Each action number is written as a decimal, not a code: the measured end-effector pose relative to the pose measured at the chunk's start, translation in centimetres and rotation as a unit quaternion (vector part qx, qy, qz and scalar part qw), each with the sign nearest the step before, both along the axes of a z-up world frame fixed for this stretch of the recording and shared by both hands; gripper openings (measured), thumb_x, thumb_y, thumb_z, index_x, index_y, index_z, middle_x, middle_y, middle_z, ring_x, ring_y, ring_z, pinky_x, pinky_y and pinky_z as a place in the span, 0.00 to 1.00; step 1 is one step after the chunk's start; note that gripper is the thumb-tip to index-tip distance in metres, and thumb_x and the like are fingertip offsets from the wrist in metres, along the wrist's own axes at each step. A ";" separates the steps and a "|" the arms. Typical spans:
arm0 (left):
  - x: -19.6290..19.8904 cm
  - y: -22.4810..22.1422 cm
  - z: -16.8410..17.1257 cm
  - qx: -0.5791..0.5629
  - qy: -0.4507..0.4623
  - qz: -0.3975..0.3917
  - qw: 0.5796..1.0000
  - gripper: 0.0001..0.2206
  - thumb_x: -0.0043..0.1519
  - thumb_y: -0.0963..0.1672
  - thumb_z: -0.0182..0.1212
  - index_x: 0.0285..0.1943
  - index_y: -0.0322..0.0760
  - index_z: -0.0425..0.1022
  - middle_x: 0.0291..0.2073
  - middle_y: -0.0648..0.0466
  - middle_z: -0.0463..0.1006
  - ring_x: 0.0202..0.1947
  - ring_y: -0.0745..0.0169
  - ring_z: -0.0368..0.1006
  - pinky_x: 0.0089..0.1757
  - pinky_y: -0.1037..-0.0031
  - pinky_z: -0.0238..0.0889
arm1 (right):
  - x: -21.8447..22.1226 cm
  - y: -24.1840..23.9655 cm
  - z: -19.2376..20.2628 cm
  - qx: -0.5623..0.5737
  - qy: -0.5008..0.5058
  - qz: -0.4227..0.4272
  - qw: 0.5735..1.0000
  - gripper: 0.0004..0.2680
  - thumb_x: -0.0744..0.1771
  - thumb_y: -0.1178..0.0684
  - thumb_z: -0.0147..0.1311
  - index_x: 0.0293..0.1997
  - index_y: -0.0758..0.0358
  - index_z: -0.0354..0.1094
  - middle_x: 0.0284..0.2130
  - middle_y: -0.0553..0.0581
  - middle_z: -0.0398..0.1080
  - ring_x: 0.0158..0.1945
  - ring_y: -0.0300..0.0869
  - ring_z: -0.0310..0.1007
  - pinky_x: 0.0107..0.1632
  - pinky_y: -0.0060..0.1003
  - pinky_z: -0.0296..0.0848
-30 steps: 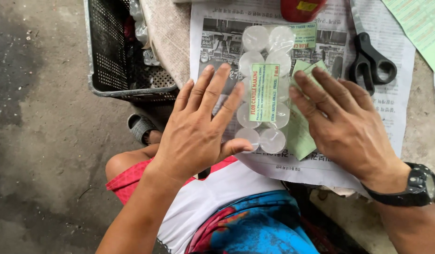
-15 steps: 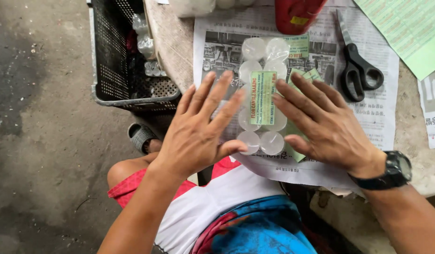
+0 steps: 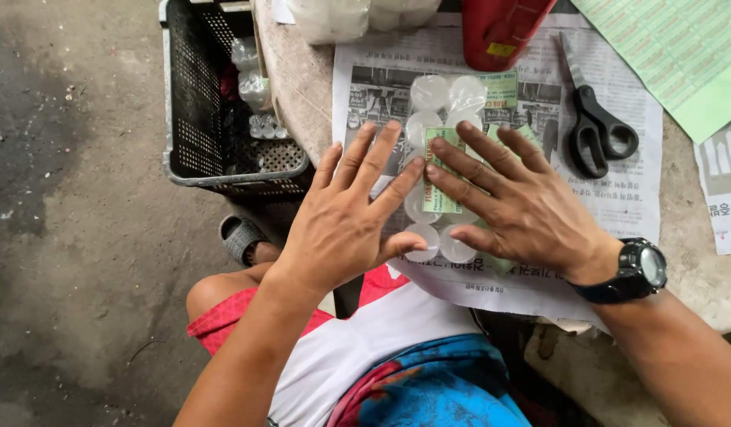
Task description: Applying adhesive labels to plastic-wrapped candle packs at a production table.
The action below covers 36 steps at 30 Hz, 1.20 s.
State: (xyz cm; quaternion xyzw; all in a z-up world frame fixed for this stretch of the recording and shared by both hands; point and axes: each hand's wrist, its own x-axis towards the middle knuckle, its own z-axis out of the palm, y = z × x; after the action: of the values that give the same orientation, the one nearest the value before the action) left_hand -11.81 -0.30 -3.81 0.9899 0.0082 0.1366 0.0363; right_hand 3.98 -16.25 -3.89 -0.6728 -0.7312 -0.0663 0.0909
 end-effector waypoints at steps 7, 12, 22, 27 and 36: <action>-1.8 0.4 -0.7 -0.070 -0.016 0.023 0.997 0.30 0.54 0.59 0.41 0.56 0.39 0.62 0.58 0.38 0.51 0.59 0.42 0.50 0.54 0.57 0.46 | 0.2 -2.5 -1.0 0.003 0.007 -0.043 0.999 0.24 0.64 0.35 0.23 0.62 0.57 0.45 0.61 0.55 0.46 0.64 0.47 0.43 0.62 0.44 0.45; -1.2 -0.8 0.5 -0.137 -0.116 0.130 0.975 0.20 0.58 0.52 0.43 0.47 0.33 0.66 0.39 0.48 0.68 0.37 0.51 0.64 0.36 0.65 0.56 | -0.9 -2.7 -0.5 0.109 0.058 -0.158 0.980 0.19 0.65 0.43 0.30 0.48 0.71 0.61 0.46 0.68 0.65 0.48 0.53 0.65 0.46 0.46 0.63; 3.9 -1.9 0.9 -0.272 0.126 0.220 0.928 0.24 0.54 0.56 0.43 0.47 0.38 0.67 0.35 0.47 0.70 0.33 0.44 0.72 0.33 0.58 0.64 | -0.8 -0.1 0.5 -0.031 0.214 -0.336 0.917 0.15 0.62 0.36 0.40 0.46 0.48 0.64 0.27 0.52 0.67 0.34 0.47 0.69 0.36 0.43 0.67; 3.1 -2.1 -0.7 -0.377 0.036 0.222 0.899 0.22 0.51 0.56 0.50 0.48 0.44 0.63 0.39 0.51 0.68 0.39 0.46 0.70 0.36 0.60 0.65 | -2.1 -0.1 2.1 0.010 0.409 -0.326 0.852 0.15 0.63 0.46 0.41 0.51 0.62 0.60 0.39 0.64 0.65 0.35 0.51 0.71 0.33 0.43 0.68; 1.6 -3.5 3.3 -0.637 -0.212 0.187 0.717 0.17 0.48 0.44 0.61 0.44 0.33 0.64 0.29 0.51 0.70 0.29 0.67 0.66 0.28 0.79 0.63 | -3.6 -0.1 5.4 0.157 0.488 -0.228 0.828 0.15 0.63 0.51 0.41 0.53 0.66 0.58 0.42 0.63 0.62 0.40 0.46 0.66 0.35 0.35 0.66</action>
State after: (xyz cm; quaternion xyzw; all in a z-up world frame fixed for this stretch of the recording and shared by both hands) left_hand -10.22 -3.85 -0.55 0.6562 0.2705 0.3097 0.6327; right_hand 0.39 -16.33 1.47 -0.7416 -0.3975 0.1374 0.5226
